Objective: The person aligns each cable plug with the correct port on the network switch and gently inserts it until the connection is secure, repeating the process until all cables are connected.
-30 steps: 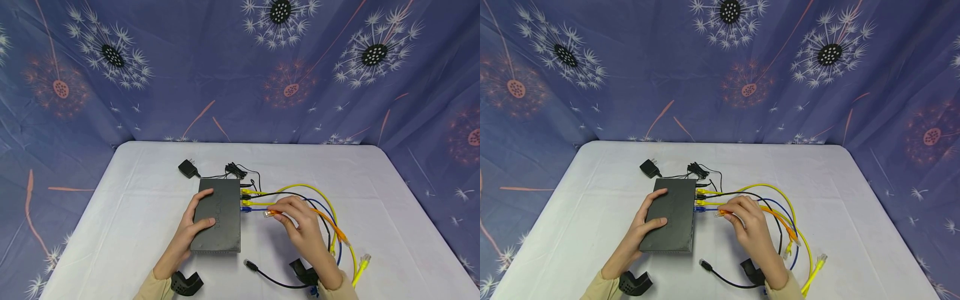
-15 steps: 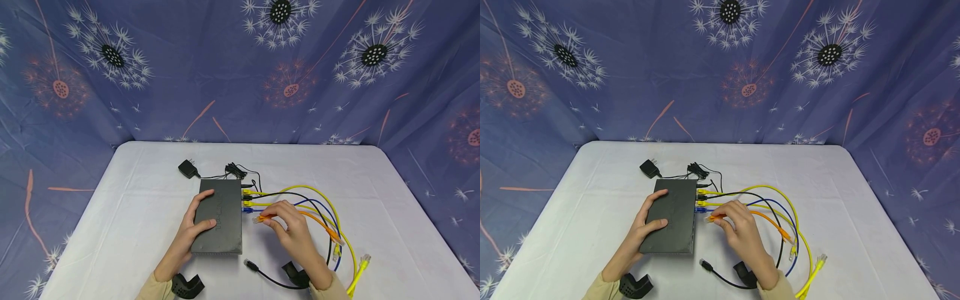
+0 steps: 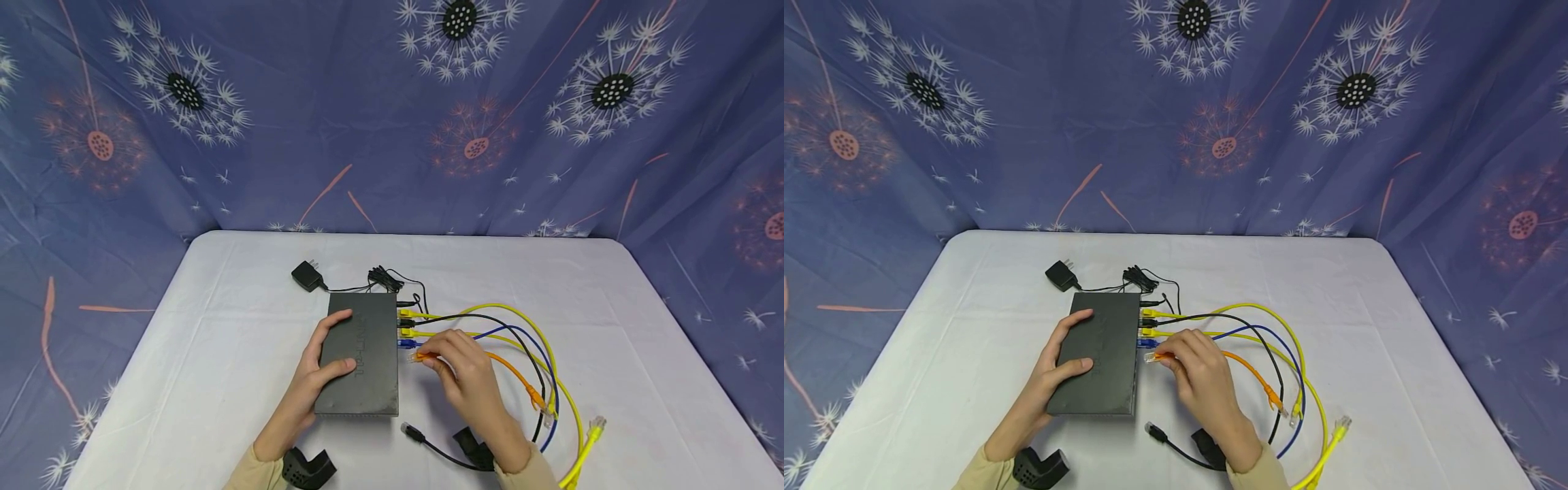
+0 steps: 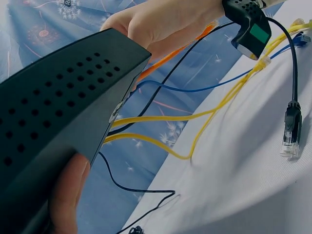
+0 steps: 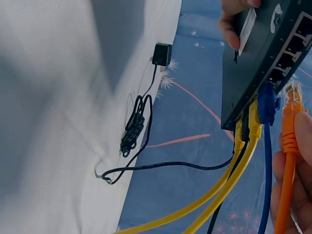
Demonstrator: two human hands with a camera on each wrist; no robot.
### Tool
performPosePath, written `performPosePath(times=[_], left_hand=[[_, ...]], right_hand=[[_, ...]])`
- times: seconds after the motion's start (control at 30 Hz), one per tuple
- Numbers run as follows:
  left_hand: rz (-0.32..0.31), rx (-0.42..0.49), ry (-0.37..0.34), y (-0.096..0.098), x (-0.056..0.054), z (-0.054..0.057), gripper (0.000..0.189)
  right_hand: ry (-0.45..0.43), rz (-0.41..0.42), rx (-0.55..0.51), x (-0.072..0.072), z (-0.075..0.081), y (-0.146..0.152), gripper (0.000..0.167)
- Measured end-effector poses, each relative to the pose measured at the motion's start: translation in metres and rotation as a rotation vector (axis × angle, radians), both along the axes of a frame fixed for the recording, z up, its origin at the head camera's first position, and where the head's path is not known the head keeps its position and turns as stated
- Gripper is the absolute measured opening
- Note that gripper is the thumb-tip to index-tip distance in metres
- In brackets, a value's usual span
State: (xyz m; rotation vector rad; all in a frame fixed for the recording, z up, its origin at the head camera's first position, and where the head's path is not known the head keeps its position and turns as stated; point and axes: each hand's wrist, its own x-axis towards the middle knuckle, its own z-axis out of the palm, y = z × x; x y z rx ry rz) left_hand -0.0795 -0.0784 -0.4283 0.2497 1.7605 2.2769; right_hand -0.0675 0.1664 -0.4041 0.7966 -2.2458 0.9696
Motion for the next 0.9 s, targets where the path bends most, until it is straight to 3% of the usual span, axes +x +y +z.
performPosePath(times=[0.13, 0.33, 0.9], left_hand=[[0.0, -0.002, 0.004, 0.001, 0.0, 0.0, 0.068], [0.004, -0.005, 0.007, 0.002, 0.001, 0.001, 0.067], [-0.005, -0.01, -0.003, 0.003, 0.001, 0.002, 0.067]], right_hand=[[0.03, 0.013, -0.026, -0.001, -0.002, -0.004, 0.006], [0.067, -0.024, -0.035, -0.003, -0.002, -0.008, 0.024], [0.062, -0.059, -0.016, -0.004, -0.005, -0.013, 0.023]])
